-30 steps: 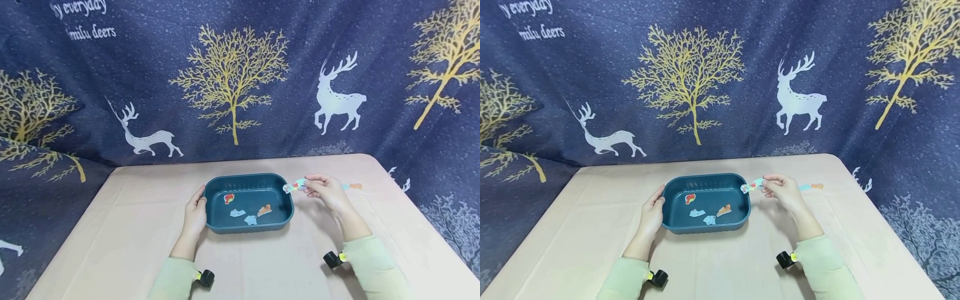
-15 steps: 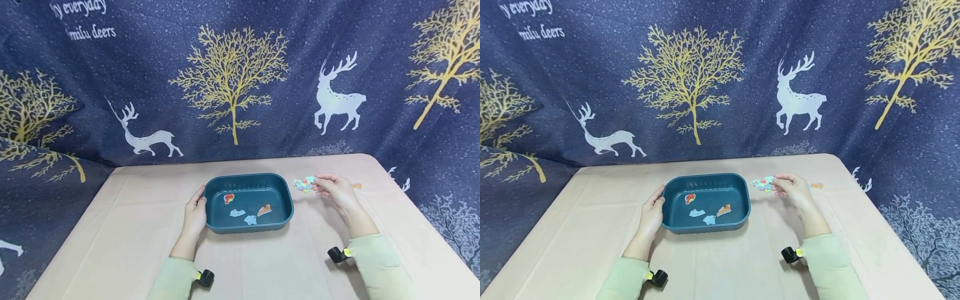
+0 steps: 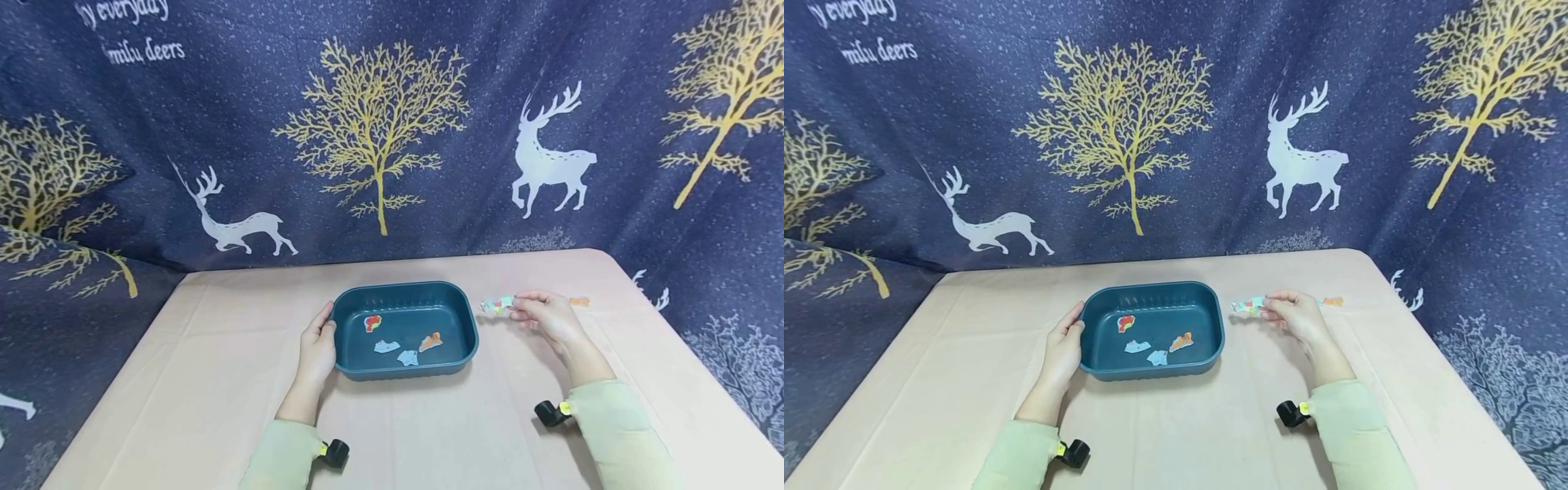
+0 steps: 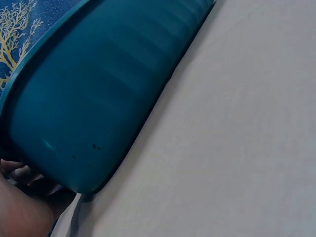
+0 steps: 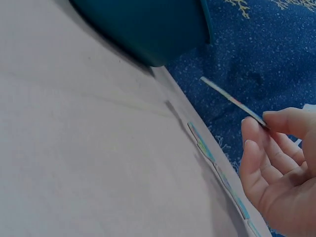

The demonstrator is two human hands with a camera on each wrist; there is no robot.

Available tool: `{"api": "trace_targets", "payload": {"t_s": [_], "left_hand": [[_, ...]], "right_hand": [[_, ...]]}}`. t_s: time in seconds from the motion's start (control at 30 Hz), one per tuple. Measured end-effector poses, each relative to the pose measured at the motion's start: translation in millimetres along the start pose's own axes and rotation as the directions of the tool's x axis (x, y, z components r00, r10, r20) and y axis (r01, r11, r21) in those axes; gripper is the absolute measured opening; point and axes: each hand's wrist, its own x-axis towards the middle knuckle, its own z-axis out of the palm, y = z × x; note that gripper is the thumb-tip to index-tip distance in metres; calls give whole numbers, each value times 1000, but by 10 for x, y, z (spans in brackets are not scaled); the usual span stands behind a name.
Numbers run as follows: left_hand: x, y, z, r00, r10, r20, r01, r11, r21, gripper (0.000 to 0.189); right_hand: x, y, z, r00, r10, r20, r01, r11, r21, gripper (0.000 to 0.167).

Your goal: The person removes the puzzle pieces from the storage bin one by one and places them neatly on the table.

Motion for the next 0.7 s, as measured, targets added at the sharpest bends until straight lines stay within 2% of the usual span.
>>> {"api": "trace_targets", "payload": {"t_s": [0.2,0.43,0.7], "left_hand": [[6,-2,-2,1000,8,-8,-8,1000,-2,44],[9,-7,1,1000,10,-10,-10,1000,-6,44],[11,-11,3,1000,6,-5,-6,1000,9,44]], "right_hand": [[19,55,-48,999,30,15,-29,997,-70,11],[36,84,-67,998,53,45,-47,991,-125,28],[52,107,-103,994,74,79,-62,987,-149,30]]}}
